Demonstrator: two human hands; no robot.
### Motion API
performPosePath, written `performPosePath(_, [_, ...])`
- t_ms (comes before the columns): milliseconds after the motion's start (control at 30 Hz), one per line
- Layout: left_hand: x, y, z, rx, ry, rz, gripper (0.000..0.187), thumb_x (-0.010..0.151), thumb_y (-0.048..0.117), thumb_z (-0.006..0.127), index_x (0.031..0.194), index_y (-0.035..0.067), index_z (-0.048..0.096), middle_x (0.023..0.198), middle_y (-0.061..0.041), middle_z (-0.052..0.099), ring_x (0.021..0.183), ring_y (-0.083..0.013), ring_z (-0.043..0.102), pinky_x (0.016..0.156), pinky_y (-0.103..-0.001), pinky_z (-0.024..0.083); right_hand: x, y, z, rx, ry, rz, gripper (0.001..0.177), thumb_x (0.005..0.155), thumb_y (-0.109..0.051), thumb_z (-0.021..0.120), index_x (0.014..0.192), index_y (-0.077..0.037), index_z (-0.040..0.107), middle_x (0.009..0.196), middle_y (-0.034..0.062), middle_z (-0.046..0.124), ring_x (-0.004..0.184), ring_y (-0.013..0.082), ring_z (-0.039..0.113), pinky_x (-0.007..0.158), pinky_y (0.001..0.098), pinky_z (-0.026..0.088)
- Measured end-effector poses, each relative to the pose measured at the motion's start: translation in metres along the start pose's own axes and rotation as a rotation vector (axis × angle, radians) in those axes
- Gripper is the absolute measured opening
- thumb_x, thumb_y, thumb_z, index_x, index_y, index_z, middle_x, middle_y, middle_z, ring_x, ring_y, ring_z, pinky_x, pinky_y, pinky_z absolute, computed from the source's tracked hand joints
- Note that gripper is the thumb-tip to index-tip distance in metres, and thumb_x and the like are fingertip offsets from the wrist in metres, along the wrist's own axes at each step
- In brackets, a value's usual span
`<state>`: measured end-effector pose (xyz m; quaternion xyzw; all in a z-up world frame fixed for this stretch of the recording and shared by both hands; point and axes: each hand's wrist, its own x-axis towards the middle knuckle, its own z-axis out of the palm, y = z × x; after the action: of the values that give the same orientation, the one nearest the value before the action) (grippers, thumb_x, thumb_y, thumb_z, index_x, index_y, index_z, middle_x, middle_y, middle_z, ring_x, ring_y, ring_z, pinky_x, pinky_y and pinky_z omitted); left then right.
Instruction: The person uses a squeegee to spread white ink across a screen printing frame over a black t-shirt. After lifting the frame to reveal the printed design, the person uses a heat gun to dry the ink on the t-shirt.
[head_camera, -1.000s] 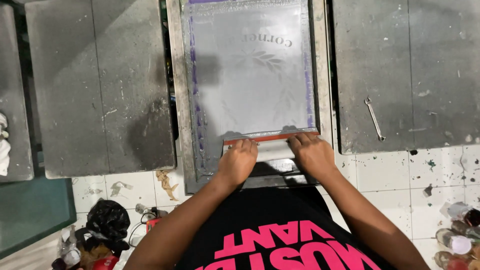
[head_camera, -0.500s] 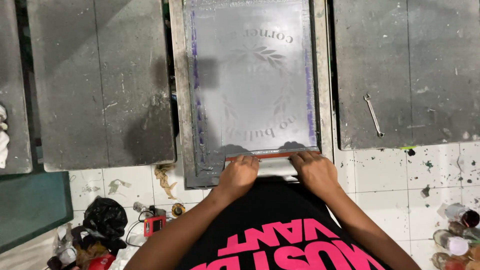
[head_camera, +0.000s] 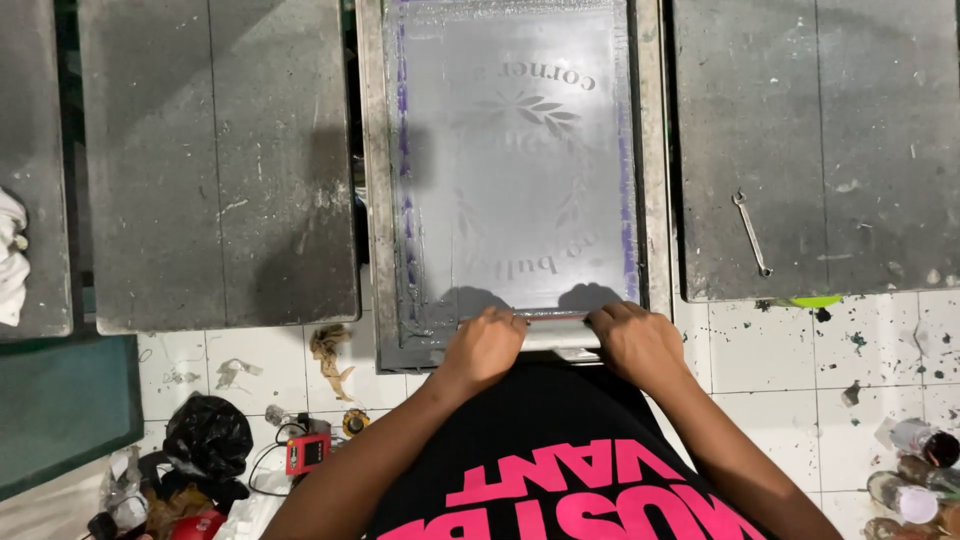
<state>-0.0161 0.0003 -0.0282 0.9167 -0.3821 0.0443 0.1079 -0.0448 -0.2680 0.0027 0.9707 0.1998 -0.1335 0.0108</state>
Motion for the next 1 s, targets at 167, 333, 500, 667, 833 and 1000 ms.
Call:
performPosePath(167, [-0.009,0.001,0.024,-0.022,-0.011,-0.036,0.017,0.083,-0.002,0.061,0.070,0.008,0.062,0.059,-0.009,0.057,0.060,-0.0255,0.063,0.041,-0.034,0.050,0.000,0.000,0.002,-0.030,0.009,0.010,0.020,0.082,-0.032,0.070,0.099,-0.020,0.071,0.100,0.0008,0.074,0.105,0.0225,0.073,0.079,0.0313,0.061])
performPosePath(333, [0.014,-0.001,-0.041,-0.120,-0.101,-0.079,0.017,0.083,-0.004,0.062,0.071,0.009,0.059,0.063,-0.009,0.056,0.061,-0.0267,0.062,0.041,-0.035,0.049,0.004,-0.011,-0.034,-0.054,0.112,0.045,0.022,0.077,-0.036,0.076,0.091,-0.021,0.068,0.086,-0.0004,0.071,0.094,0.0220,0.074,0.074,0.0321,0.060])
performPosePath(500, [0.006,-0.001,-0.043,-0.059,-0.050,-0.020,0.014,0.083,-0.001,0.066,0.076,0.011,0.063,0.065,-0.004,0.059,0.064,-0.0231,0.065,0.043,-0.032,0.048,0.001,-0.016,-0.029,-0.117,0.197,0.076,0.006,0.086,-0.029,0.067,0.088,-0.022,0.068,0.082,-0.0026,0.072,0.089,0.0198,0.074,0.070,0.0294,0.057])
performPosePath(667, [0.000,0.005,-0.058,-0.013,0.111,-0.014,0.014,0.081,0.000,0.070,0.076,0.012,0.063,0.065,-0.004,0.059,0.063,-0.0228,0.064,0.044,-0.030,0.047,-0.007,-0.021,-0.018,-0.157,0.325,0.083,0.005,0.088,-0.024,0.064,0.090,-0.023,0.068,0.084,-0.0017,0.073,0.089,0.0198,0.074,0.071,0.0293,0.056])
performPosePath(833, [0.004,-0.004,-0.068,0.083,0.396,0.001,0.011,0.077,0.008,0.076,0.082,0.017,0.071,0.068,-0.001,0.064,0.066,-0.0207,0.066,0.052,-0.030,0.049,-0.010,-0.029,-0.030,-0.192,0.512,0.093,0.014,0.091,-0.019,0.061,0.100,-0.022,0.071,0.091,0.0004,0.074,0.094,0.0210,0.074,0.077,0.0305,0.057])
performPosePath(1000, [-0.004,-0.013,-0.079,0.025,0.542,-0.006,0.009,0.090,0.009,0.074,0.089,0.017,0.074,0.079,0.001,0.069,0.081,-0.0184,0.070,0.065,-0.028,0.052,-0.011,-0.038,-0.030,-0.246,0.673,0.119,0.019,0.096,-0.019,0.058,0.110,-0.022,0.071,0.099,-0.0010,0.074,0.098,0.0189,0.073,0.082,0.0293,0.057])
